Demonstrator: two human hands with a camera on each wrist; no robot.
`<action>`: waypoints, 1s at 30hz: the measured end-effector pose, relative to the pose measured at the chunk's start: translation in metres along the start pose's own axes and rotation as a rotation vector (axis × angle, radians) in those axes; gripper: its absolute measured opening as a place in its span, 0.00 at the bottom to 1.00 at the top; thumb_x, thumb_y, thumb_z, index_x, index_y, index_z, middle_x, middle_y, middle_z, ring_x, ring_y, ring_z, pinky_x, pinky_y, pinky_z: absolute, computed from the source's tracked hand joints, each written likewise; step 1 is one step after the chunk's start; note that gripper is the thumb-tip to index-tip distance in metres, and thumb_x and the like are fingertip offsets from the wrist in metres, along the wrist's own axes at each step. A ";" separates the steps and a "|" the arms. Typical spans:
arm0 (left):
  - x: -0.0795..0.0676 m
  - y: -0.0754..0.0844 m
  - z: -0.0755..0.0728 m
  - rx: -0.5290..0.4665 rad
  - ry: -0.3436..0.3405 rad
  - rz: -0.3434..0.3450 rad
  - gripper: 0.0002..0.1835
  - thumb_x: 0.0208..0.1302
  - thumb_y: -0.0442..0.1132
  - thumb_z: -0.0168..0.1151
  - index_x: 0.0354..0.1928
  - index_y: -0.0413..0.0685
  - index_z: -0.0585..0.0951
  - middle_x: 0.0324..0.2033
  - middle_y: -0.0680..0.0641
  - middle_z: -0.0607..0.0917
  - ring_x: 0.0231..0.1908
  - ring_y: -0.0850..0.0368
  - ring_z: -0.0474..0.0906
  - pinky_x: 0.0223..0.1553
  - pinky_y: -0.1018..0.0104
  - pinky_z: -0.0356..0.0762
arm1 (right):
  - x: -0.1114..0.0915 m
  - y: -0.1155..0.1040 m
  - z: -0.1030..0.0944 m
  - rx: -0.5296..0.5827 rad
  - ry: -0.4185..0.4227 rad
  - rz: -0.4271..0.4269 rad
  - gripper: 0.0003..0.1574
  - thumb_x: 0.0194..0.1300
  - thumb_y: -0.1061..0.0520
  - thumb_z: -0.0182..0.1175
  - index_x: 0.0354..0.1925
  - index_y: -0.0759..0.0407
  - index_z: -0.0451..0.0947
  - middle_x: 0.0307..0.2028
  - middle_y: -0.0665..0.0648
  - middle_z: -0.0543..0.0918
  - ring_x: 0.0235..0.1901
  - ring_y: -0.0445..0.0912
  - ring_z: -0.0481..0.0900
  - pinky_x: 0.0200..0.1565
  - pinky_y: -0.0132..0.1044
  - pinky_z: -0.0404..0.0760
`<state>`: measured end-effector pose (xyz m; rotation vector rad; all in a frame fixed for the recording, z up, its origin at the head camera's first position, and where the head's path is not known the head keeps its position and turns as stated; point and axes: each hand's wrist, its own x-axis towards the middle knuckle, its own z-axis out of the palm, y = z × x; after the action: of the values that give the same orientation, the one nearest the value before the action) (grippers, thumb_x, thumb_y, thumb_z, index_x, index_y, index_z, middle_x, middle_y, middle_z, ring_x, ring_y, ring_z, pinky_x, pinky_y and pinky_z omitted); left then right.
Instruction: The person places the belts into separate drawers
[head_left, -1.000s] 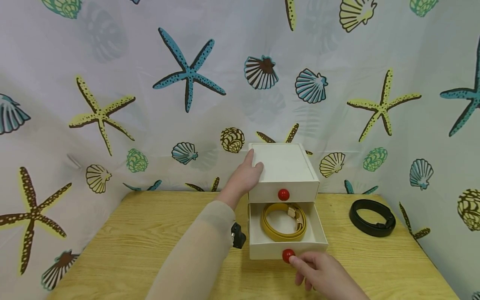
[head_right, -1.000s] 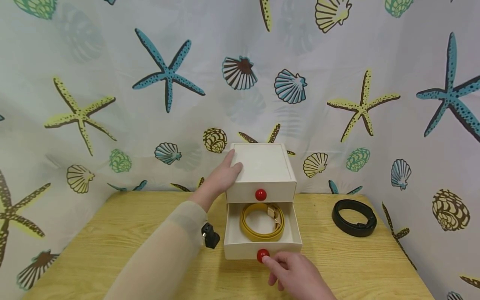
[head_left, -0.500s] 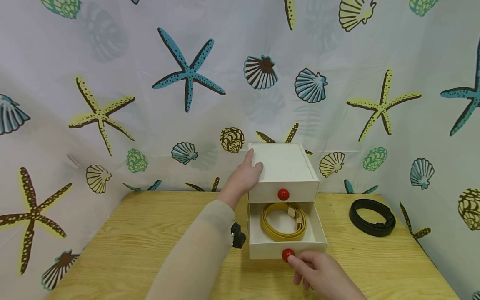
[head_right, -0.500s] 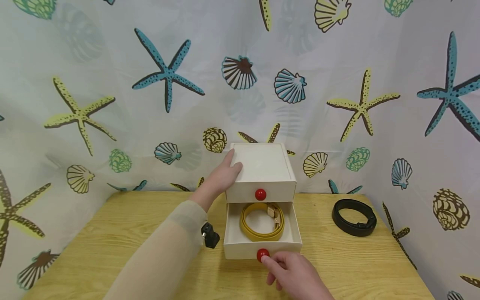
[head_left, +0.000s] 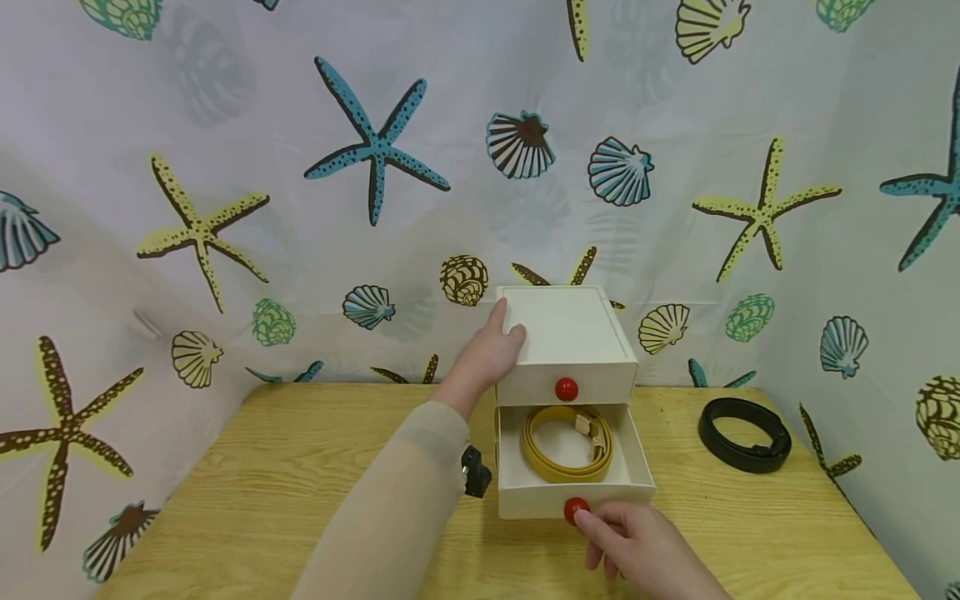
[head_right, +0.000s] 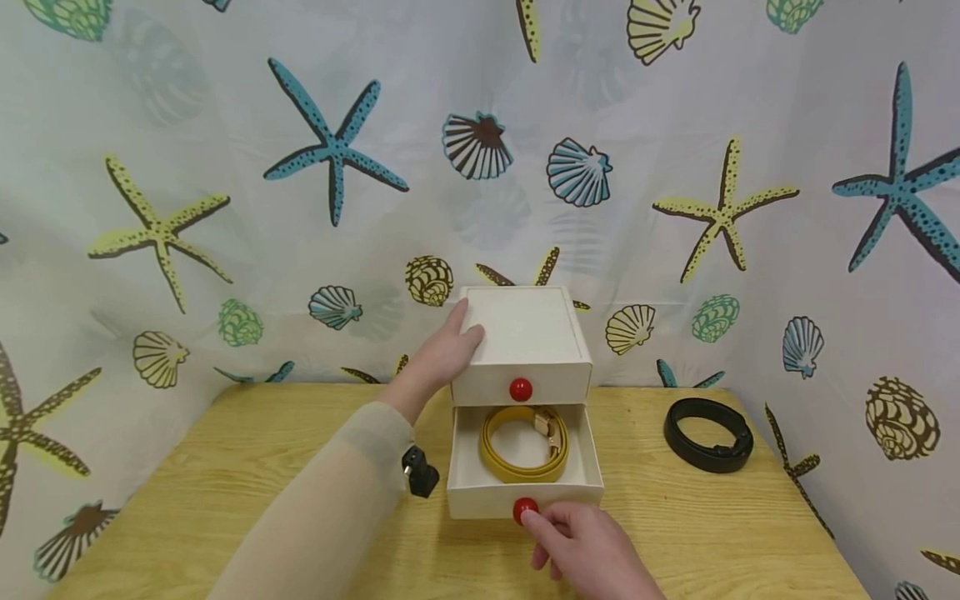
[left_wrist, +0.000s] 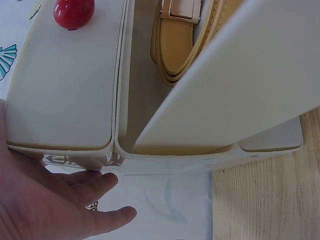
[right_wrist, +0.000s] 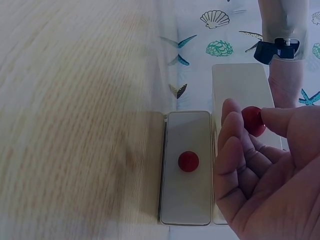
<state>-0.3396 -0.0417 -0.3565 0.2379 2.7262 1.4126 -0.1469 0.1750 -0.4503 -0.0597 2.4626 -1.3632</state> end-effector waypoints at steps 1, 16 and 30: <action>0.000 0.000 0.000 -0.001 0.000 0.000 0.40 0.88 0.55 0.41 0.92 0.57 0.43 0.88 0.39 0.53 0.85 0.36 0.51 0.84 0.41 0.48 | 0.000 0.000 0.000 0.000 0.000 0.000 0.28 0.85 0.36 0.59 0.42 0.57 0.88 0.30 0.51 0.87 0.29 0.47 0.80 0.34 0.41 0.76; -0.001 0.000 0.000 0.004 0.008 -0.002 0.40 0.88 0.55 0.41 0.92 0.57 0.43 0.88 0.40 0.53 0.85 0.37 0.51 0.84 0.40 0.48 | 0.005 -0.003 0.001 0.016 0.055 0.053 0.32 0.83 0.32 0.58 0.41 0.57 0.88 0.30 0.51 0.88 0.29 0.48 0.82 0.36 0.41 0.78; -0.001 0.001 0.000 0.002 0.004 -0.009 0.40 0.88 0.56 0.41 0.92 0.58 0.42 0.88 0.41 0.52 0.85 0.37 0.50 0.85 0.40 0.47 | 0.011 -0.007 0.005 0.046 0.115 0.027 0.29 0.83 0.34 0.61 0.40 0.56 0.88 0.29 0.51 0.88 0.28 0.48 0.82 0.34 0.40 0.78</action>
<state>-0.3381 -0.0411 -0.3558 0.2229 2.7287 1.4102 -0.1570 0.1653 -0.4496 0.0637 2.5135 -1.4491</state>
